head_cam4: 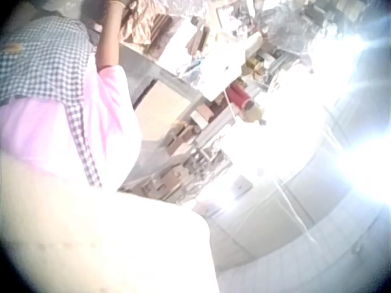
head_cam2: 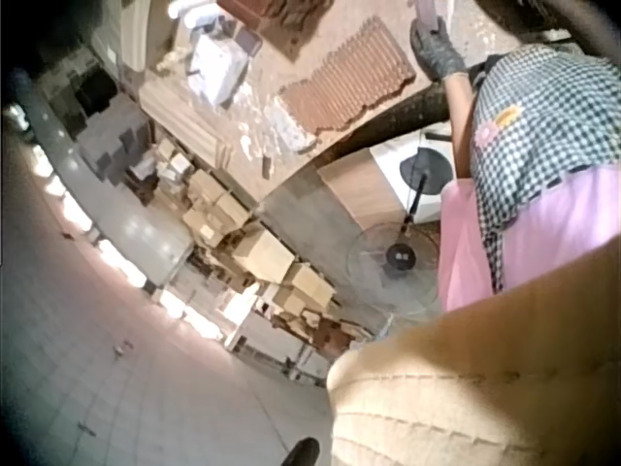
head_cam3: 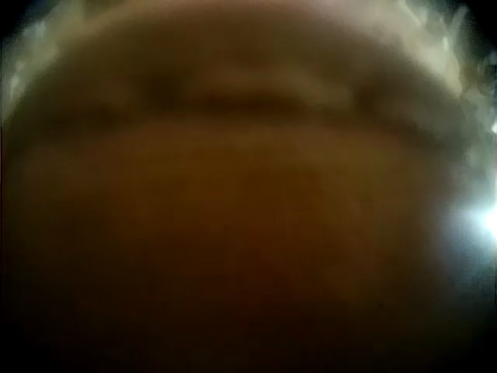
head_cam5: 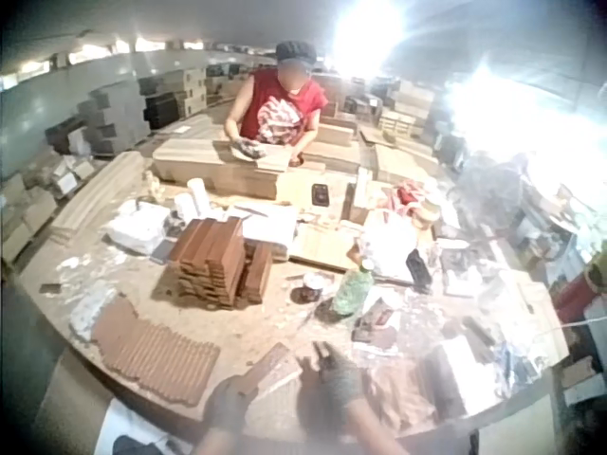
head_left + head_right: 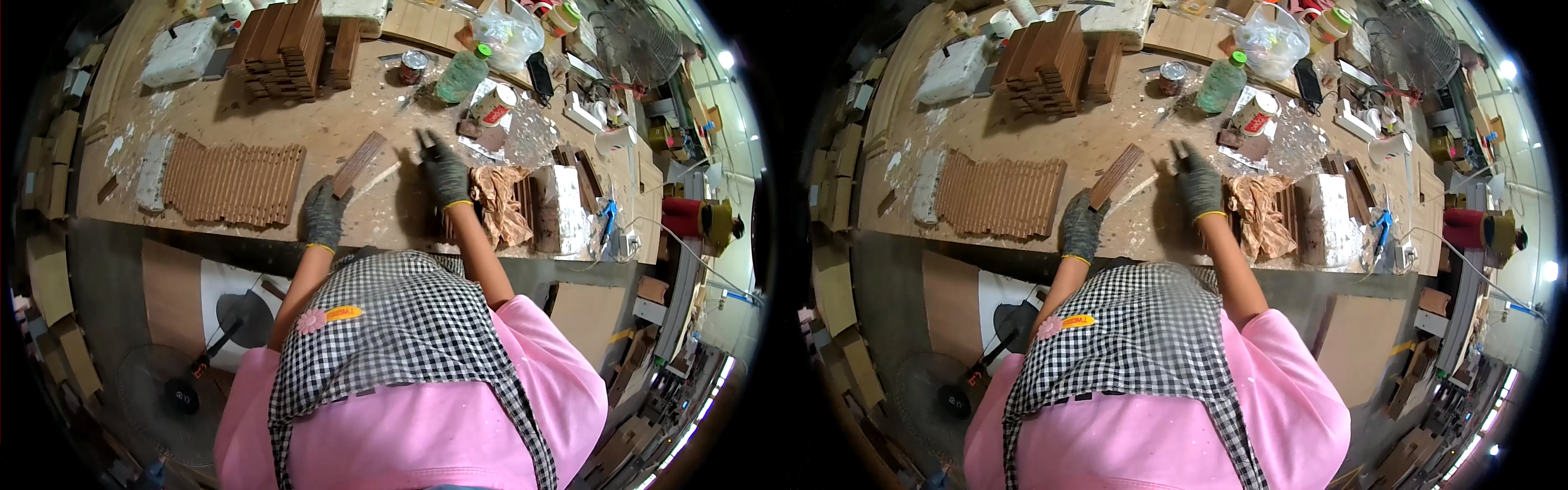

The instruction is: The person wipes wood blocks one by one with a cloth. They pick up a block from a stack, rub the cloth over the surfaces of the wood, and then place the block into a metal tray.

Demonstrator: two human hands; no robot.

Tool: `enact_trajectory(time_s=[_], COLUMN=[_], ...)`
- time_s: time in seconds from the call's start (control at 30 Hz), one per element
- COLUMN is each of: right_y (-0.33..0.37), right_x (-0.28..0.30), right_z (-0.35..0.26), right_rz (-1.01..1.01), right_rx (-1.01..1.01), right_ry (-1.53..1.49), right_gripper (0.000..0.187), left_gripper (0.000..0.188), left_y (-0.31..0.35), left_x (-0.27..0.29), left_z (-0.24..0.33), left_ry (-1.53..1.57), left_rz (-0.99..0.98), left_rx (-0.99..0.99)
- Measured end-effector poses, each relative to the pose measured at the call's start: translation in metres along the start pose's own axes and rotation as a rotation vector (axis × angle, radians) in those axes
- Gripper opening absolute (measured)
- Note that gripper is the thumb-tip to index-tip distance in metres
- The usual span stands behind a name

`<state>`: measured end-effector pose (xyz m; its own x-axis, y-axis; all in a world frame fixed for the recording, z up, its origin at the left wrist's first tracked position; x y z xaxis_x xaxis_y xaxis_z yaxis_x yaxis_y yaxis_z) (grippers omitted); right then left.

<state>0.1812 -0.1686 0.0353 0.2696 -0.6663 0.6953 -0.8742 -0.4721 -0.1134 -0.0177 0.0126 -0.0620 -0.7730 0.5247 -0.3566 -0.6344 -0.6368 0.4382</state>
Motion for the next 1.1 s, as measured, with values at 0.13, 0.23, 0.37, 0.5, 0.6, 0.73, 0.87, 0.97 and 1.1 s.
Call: enact_trajectory(time_s=[0.13, 0.23, 0.37, 0.5, 0.6, 0.73, 0.87, 0.97, 1.1], right_y=[0.006, 0.035, 0.089, 0.097, 0.093, 0.068, -0.001, -0.044, -0.080], right_x=[0.113, 0.200, 0.268, 0.279, 0.282, 0.276, 0.176, 0.090, 0.022], right_z=[0.025, 0.116, 0.150, 0.174, 0.151, 0.137, 0.122, 0.080, 0.126], right_rz=[0.350, 0.667, 0.711, 0.570, 0.570, 0.673, 0.280, 0.076, 0.005], right_rx=[0.005, -0.160, -0.421, -0.556, -0.618, -0.357, -0.170, -0.065, 0.166], right_ry=[-0.163, 0.011, 0.516, 0.486, 0.484, 0.654, -0.043, 0.083, 0.234], right_gripper=[0.034, 0.018, 0.020, 0.037, 0.037, 0.028, 0.023, 0.024, 0.038], left_gripper=[0.034, 0.037, 0.043, 0.045, 0.045, 0.046, 0.048, 0.044, 0.038], left_y=[0.008, 0.006, 0.011, 0.009, 0.002, 0.000, -0.010, -0.017, -0.009], left_x=[-0.002, 0.000, -0.004, -0.004, -0.006, -0.016, -0.015, -0.026, -0.076], left_z=[0.013, 0.010, 0.020, 0.030, 0.046, 0.077, 0.093, 0.100, 0.125], left_ry=[-0.411, 0.245, -0.132, -0.324, -0.476, -1.113, -1.518, -1.425, -1.237], left_rz=[0.023, -0.018, -0.084, -0.081, -0.065, -0.001, 0.073, 0.128, 0.051], left_rx=[-0.194, 0.098, 0.064, -0.031, 0.049, -0.087, -0.186, -0.293, -0.287])
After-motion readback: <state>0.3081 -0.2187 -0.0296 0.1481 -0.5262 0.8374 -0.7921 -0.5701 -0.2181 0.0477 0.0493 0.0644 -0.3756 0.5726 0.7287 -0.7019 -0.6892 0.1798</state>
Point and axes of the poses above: each hand's wrist, its own y-axis away from the middle knuckle, its own x-axis out of the back of the hand, z = x × y, the point moved 3 cm from there along -y, towards the middle knuckle, and after that the axes turned 3 degrees about -y, right-handed, at the moved point
